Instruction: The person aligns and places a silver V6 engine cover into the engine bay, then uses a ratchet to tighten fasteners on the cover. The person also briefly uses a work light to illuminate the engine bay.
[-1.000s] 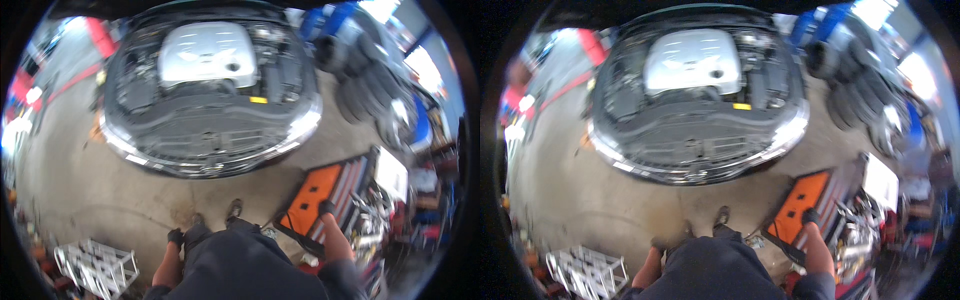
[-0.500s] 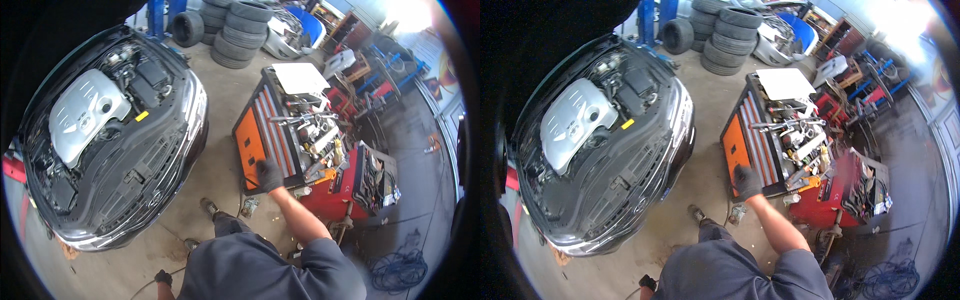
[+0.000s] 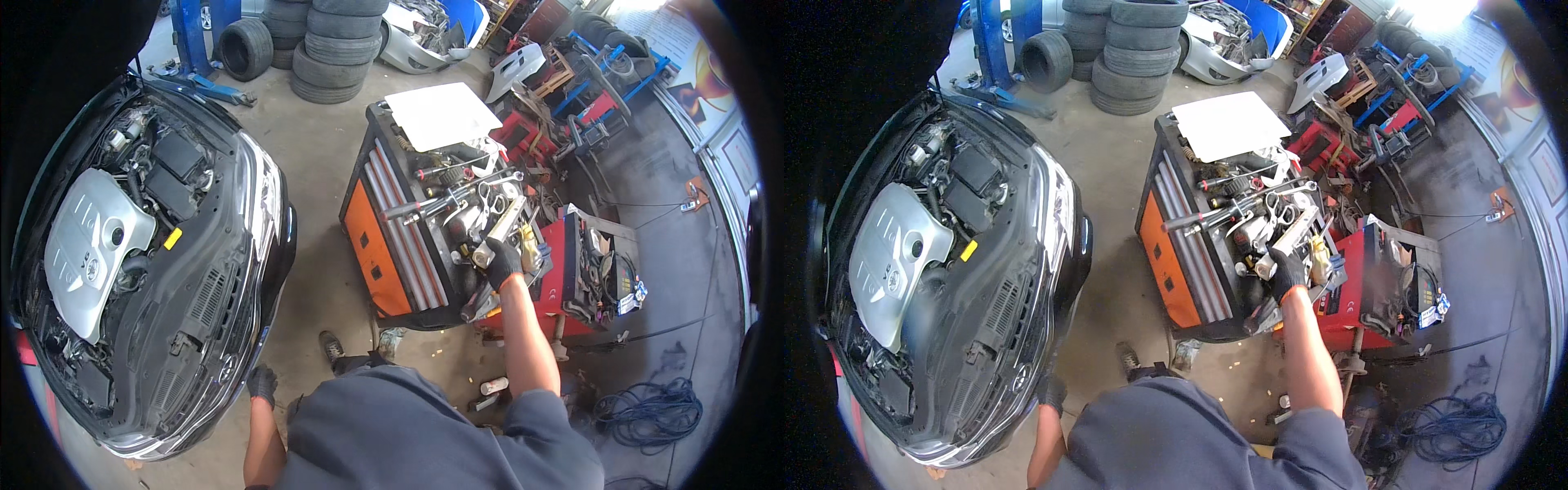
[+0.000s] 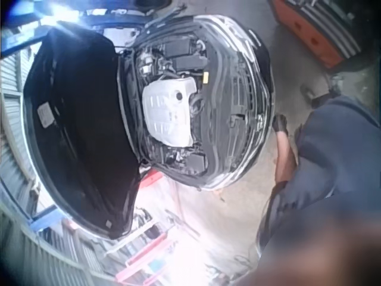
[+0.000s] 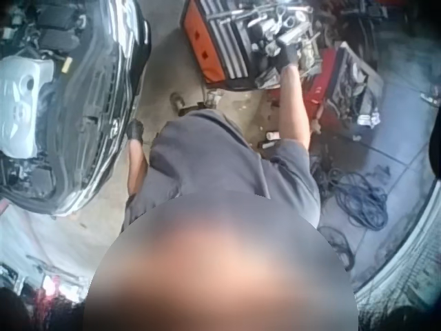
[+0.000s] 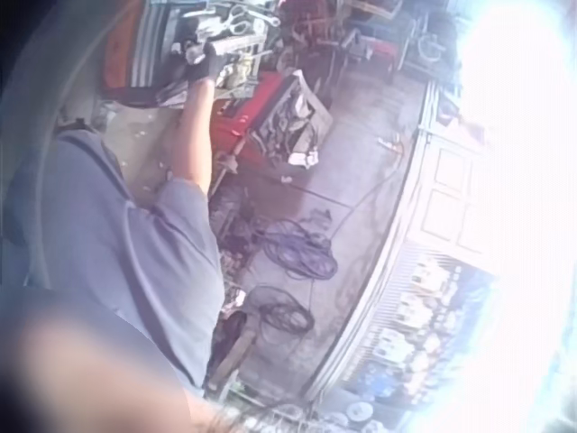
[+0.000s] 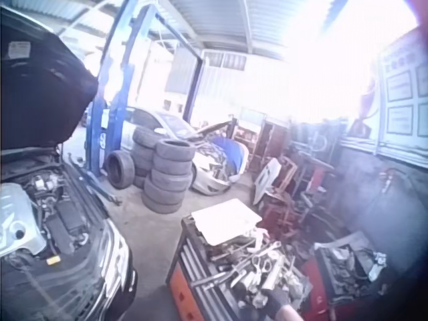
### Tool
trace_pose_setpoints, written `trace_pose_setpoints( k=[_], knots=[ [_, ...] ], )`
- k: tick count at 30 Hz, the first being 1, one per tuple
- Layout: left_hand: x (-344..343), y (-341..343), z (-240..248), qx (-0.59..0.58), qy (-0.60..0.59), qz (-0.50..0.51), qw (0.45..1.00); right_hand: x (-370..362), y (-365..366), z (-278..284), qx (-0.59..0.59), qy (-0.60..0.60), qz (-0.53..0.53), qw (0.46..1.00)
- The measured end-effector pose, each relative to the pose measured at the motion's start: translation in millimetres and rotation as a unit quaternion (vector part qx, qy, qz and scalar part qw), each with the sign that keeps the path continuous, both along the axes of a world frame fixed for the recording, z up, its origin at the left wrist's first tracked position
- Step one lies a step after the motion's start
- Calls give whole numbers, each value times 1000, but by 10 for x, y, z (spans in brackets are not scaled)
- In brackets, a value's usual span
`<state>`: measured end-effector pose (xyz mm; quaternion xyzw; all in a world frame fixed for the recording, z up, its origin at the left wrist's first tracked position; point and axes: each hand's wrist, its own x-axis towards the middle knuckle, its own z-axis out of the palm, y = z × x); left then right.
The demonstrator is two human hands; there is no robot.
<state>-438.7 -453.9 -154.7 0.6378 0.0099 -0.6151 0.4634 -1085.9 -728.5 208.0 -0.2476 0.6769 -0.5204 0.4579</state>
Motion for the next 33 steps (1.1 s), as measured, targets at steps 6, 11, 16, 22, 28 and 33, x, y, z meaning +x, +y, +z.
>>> trace_pose_setpoints(
  k=[6, 11, 16, 22, 28, 33],
  knots=[
    [-198, -370, 277, 16, -51, -126, 991, 273, 459, 108, -229, -39, 68, 970],
    [241, -329, 623, 135, -240, -208, 939, 823, 642, 389, -251, -303, 55, 918],
    [756, -371, 574, 114, -277, -131, 945, 1593, 631, 502, -246, -502, 177, 810],
    [680, -1059, 1239, -175, -381, -237, 876, 2822, 783, 450, -157, -500, 291, 800],
    [333, -1606, 3062, -398, 11, -172, 901, 4203, 966, 346, 19, -588, 407, 699],
    [739, -1532, 3649, -499, 10, -118, 858, 5027, 1123, 286, 178, -546, 490, 656]
  ],
)
